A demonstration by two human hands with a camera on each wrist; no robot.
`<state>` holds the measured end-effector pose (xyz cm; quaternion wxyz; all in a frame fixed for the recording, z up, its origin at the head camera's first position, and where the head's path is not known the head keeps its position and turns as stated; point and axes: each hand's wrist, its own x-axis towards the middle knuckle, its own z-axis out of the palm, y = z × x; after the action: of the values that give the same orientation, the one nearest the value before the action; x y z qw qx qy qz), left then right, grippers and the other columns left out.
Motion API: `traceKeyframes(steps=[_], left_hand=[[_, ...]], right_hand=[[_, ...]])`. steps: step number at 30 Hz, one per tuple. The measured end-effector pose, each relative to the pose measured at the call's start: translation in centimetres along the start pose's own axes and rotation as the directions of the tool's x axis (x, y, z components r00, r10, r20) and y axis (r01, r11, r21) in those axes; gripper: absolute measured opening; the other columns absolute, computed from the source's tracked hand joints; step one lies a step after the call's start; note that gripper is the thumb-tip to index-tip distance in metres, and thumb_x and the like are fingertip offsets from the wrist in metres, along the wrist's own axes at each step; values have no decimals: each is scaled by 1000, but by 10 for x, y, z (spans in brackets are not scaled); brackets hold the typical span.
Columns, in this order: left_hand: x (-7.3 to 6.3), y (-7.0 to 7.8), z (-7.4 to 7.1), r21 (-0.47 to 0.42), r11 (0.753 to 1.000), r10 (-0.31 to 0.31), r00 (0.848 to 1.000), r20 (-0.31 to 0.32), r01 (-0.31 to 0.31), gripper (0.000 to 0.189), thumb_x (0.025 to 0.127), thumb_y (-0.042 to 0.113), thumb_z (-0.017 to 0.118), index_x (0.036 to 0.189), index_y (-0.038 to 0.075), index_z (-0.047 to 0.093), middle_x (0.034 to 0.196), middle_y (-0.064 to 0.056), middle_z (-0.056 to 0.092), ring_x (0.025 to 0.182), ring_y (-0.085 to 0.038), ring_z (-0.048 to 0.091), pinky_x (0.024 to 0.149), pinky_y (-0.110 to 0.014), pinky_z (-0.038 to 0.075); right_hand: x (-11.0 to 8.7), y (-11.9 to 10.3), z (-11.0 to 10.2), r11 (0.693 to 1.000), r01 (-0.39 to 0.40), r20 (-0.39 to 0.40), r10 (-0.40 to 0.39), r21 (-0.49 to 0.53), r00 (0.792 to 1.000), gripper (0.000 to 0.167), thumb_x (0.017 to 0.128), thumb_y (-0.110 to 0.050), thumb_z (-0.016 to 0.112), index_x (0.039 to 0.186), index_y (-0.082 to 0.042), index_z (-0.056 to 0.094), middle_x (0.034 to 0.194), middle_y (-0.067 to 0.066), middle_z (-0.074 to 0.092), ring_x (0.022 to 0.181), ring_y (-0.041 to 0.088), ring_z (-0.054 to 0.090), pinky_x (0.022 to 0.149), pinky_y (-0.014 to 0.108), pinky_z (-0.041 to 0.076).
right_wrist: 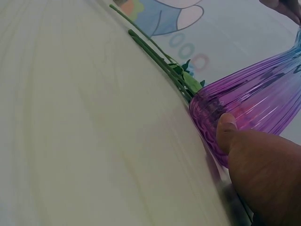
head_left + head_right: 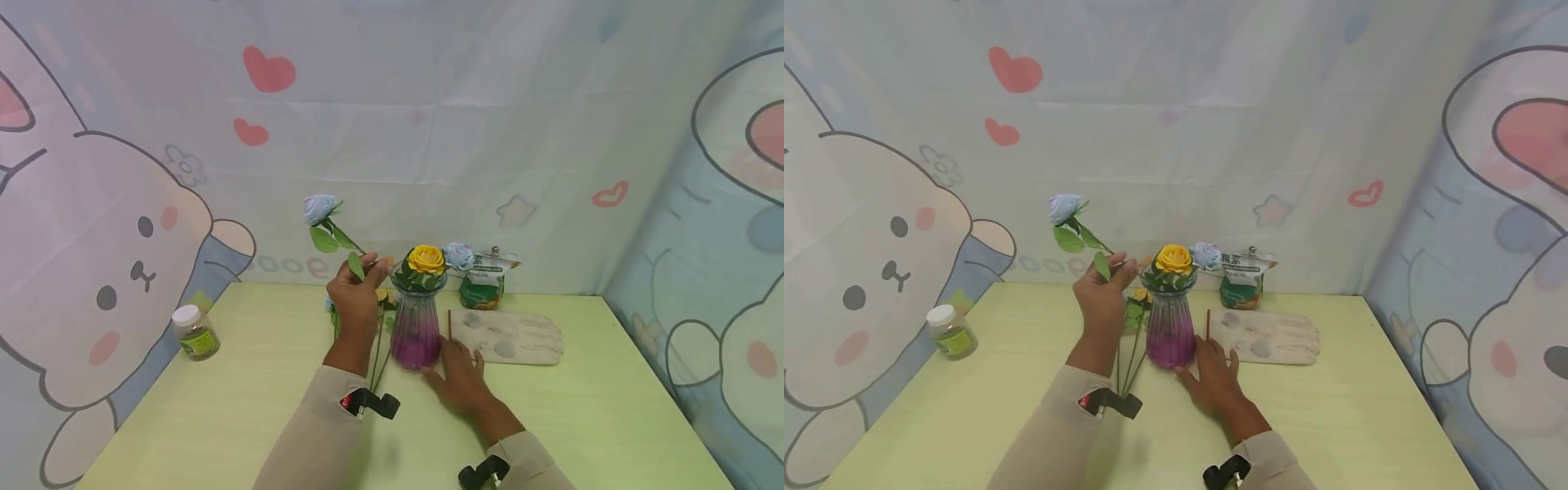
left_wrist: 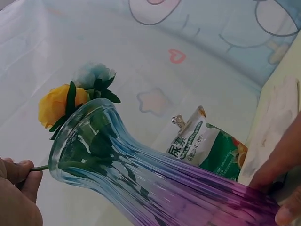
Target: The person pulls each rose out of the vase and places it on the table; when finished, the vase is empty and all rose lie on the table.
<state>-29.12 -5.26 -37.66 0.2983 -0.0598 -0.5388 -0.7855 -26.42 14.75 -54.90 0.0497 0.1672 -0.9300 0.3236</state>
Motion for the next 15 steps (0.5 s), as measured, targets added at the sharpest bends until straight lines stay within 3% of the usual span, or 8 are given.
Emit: traceKeyframes(steps=[3,9,11,15], left_hand=[[5,4,-4,-41,995,-91,994,-60,89,22,100,-7,75,122,-9,76,107,-8,76,94,-12,81,101,-36,66],[14,7,-16,-179,959,-246,958,-149,219,20,102,-6,72,122,-3,74,115,-10,76,103,-18,83,105,-35,64],[15,5,-20,-235,938,-296,942,-158,255,22,103,-6,70,125,-4,66,123,-9,71,117,-23,80,107,-34,63],[15,3,-28,-354,869,-418,895,-155,345,34,108,-5,63,140,-1,53,143,-10,60,145,-31,64,112,-30,58]], right_hand=[[1,-1,-2,1000,-1,11,1,3,1000,81,111,-52,60,170,-4,34,173,17,45,165,41,30,127,81,4],[2,-1,-4,1000,-12,32,13,-20,999,82,111,-55,57,171,-5,33,174,16,43,167,40,28,128,81,4],[2,0,-4,1000,-11,27,12,-29,1000,82,111,-55,57,171,-4,33,174,16,43,166,40,28,128,81,5],[2,1,-2,999,-9,32,10,-31,999,83,111,-56,57,171,-4,33,174,17,43,166,41,28,128,81,4]])
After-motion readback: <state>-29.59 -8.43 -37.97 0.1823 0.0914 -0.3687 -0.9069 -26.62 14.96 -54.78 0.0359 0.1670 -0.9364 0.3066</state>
